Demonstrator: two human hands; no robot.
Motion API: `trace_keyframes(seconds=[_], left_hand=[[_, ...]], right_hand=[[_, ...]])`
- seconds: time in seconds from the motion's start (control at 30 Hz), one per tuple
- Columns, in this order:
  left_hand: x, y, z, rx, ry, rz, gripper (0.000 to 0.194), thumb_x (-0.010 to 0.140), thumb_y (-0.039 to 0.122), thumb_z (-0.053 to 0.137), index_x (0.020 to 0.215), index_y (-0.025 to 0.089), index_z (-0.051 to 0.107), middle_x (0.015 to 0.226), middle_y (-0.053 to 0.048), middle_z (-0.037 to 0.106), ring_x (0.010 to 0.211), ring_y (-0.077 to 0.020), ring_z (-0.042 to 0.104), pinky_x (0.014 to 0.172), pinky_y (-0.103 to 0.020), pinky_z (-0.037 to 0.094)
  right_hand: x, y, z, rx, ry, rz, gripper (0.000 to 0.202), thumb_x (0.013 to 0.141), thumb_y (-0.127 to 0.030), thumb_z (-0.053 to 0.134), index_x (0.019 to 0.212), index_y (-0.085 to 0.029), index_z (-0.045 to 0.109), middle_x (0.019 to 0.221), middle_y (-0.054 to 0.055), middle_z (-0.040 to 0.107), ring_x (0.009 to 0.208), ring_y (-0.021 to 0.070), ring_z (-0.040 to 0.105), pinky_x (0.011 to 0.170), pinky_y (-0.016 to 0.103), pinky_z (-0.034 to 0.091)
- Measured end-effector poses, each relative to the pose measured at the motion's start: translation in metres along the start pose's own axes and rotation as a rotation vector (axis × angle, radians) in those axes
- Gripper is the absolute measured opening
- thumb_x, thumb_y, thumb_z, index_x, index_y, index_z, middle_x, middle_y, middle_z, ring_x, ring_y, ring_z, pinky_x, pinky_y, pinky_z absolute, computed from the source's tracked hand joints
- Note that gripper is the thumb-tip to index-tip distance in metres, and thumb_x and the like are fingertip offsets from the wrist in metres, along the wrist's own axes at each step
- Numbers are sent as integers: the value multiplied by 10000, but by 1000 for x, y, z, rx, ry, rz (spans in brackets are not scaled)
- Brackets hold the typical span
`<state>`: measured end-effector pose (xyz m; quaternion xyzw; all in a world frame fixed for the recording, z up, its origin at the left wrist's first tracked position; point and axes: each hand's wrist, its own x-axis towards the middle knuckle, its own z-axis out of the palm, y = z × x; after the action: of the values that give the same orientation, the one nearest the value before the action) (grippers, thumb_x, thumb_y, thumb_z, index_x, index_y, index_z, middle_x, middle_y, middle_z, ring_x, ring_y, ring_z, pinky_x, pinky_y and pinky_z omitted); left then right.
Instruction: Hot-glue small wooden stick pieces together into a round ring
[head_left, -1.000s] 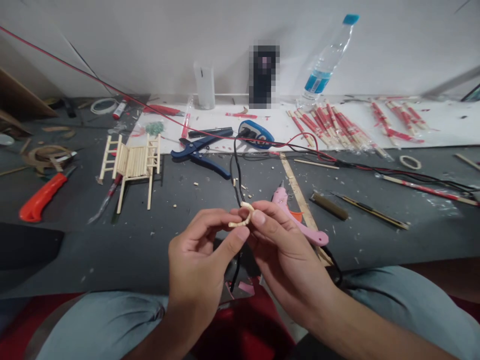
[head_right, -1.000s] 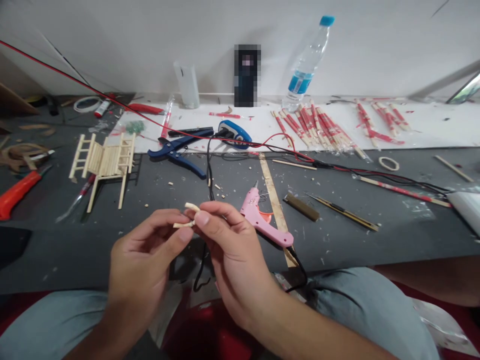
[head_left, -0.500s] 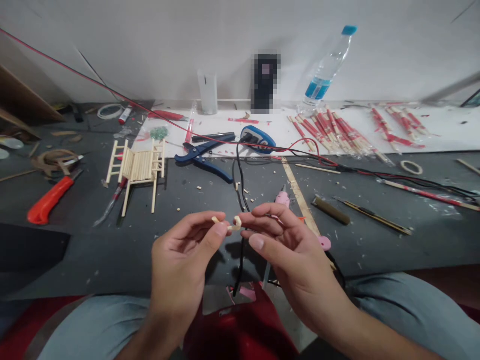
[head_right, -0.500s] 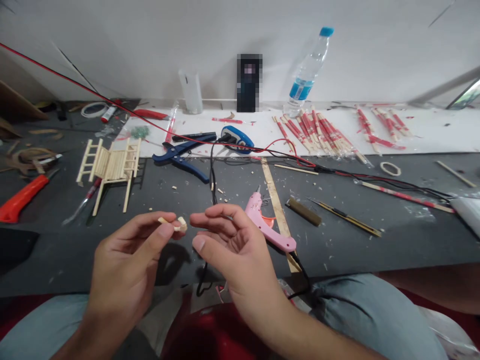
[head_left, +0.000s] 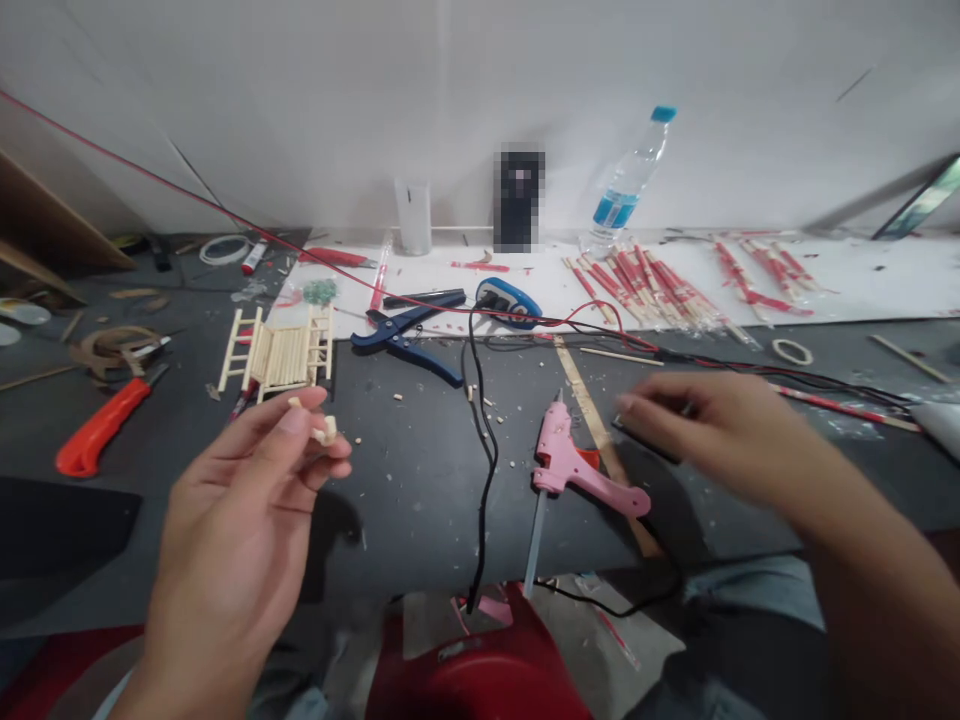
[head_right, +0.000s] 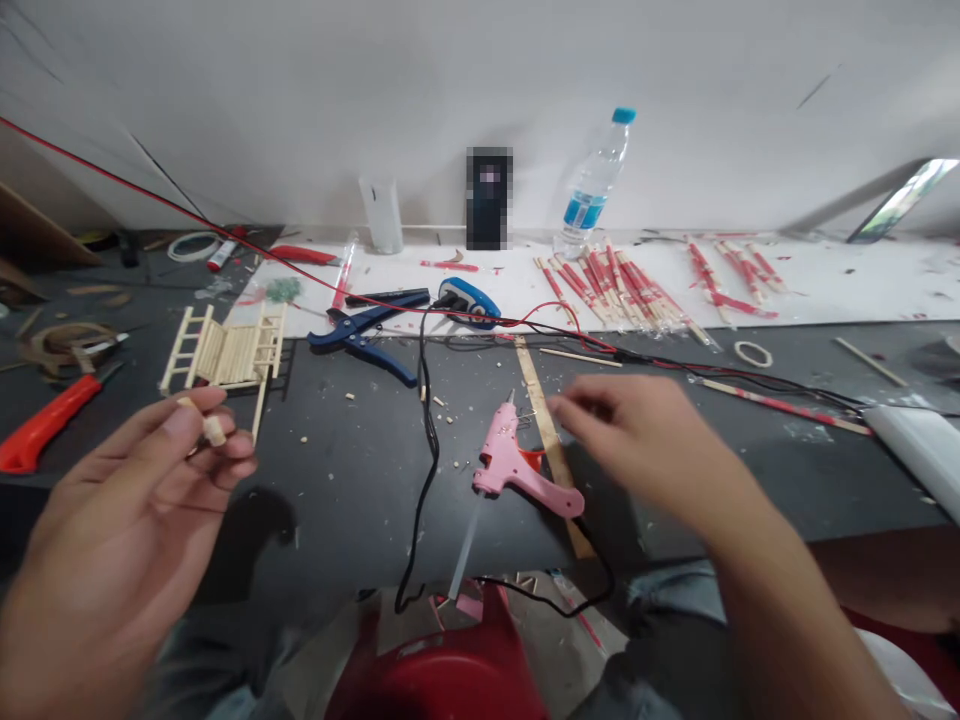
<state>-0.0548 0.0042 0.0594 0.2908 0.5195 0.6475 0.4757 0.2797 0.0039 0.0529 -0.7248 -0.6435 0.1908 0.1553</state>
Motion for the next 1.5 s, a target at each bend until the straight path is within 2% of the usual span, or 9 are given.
trace_keyframes(seconds=[0.17,0.37,0.6,0.73,0.83,1.03,1.3,1.4,1.5], left_hand=[[5,8,2,13,35,49,156,852,62,766,834,198,839,796,8,773,638,-81,671,609,-124,606],[13,16,-6,-16,83,103,149,801,34,793,815,180,820,971,20,794,707,-75,687,654,-115,624],[15,24,-19,14,137,85,212,786,62,854,935,212,847,908,49,803,863,-85,695,783,-87,628],[36,22,-41,55,157,116,210,677,98,933,831,208,841,889,49,803,785,-90,694,706,-116,640],[47,21,-53,91,131,94,258,634,126,965,824,249,842,881,79,802,766,-103,695,679,-147,654],[30,18,-34,143,81,88,216,702,119,933,760,306,843,859,81,796,779,-125,661,655,-155,646],[9,1,-13,215,-13,-9,279,607,287,1009,846,246,870,864,-3,825,697,-128,717,643,-143,614],[3,-4,-7,241,-58,-74,352,549,354,1039,836,234,873,794,-30,819,654,-125,719,618,-137,597],[-5,-10,1,233,-124,-151,404,539,412,1051,855,236,870,738,-24,802,628,-115,721,613,-134,590]], right_hand=[[39,73,-35,-122,239,376,130,873,-231,725,758,-200,778,720,77,682,643,220,532,711,392,374],[36,117,-55,-33,434,572,115,839,-136,732,794,-230,782,655,48,643,587,201,493,734,437,398],[35,149,-52,282,825,692,303,983,-101,603,1241,-168,747,1132,165,783,759,161,706,662,312,525],[41,164,-48,399,783,702,255,1041,-290,693,1266,-169,694,1205,89,741,950,196,744,807,356,644],[47,175,-55,318,704,729,280,1063,-365,663,1300,-219,695,1342,103,697,1125,241,717,935,414,631],[85,199,-57,44,420,777,340,1029,-359,711,1336,-216,681,1404,111,667,1202,279,691,967,460,617],[90,205,-46,-56,447,711,346,1034,-359,703,1344,-207,671,1405,114,666,1187,274,696,959,465,623],[88,189,-57,-13,588,585,196,1027,-337,710,1171,-207,734,1220,87,728,1052,222,709,945,417,600],[82,151,-64,49,843,435,117,893,-233,825,942,-139,773,902,82,708,776,193,636,863,422,535]])
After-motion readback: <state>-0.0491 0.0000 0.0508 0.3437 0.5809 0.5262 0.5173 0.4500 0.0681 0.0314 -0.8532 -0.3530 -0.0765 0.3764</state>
